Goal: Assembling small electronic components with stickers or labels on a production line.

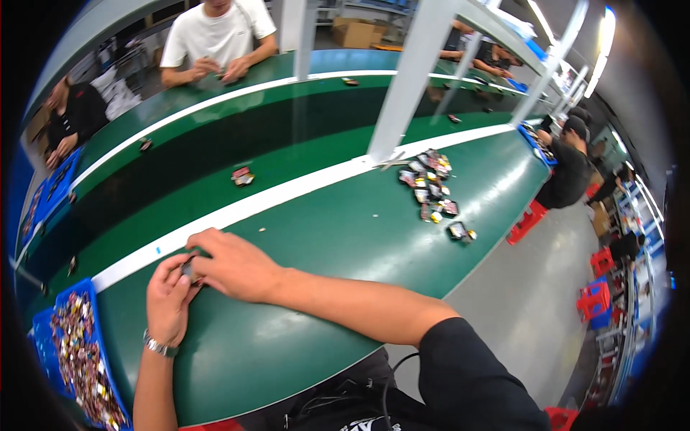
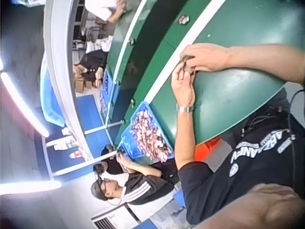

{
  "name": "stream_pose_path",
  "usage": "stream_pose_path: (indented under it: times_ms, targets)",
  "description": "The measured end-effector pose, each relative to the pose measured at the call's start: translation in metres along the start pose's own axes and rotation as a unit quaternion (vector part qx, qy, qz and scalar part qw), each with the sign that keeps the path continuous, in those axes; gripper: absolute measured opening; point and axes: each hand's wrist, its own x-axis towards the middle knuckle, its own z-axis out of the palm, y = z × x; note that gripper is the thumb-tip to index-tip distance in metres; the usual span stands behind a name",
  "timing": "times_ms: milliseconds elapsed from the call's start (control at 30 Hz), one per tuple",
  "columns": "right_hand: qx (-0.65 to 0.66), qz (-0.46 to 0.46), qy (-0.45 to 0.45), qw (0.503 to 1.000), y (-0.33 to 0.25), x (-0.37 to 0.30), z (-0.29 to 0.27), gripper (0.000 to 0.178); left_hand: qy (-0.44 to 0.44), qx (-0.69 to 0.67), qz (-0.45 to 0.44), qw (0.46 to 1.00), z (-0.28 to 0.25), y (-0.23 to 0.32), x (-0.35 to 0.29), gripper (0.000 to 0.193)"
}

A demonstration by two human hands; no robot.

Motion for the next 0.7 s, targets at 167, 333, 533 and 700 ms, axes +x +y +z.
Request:
stream_pose_path:
  times_ms: [167,333,533,700]
  targets:
    - [0.013,-0.014,0.023,1.000,0.006,-0.003,0.000,0.010,-0.004,0.023,-0.007,1.000,0.006,0.001,0.003,0.033]
    - [0.083,-0.007,-0.006,0.996,0.003,0.002,0.008,0.015,0.023,0.063,-0.018,0.998,0.010,0.013,-0.011,0.030]
    - [0.088,0.085,-0.006,0.992,0.003,-0.006,-0.015,0.010,-0.101,-0.085,-0.023,0.991,0.014,0.002,0.008,0.044]
    - [0.109,0.116,-0.027,0.987,-0.008,0.001,-0.012,0.009,-0.087,-0.036,-0.021,0.995,0.005,0.005,0.003,0.043]
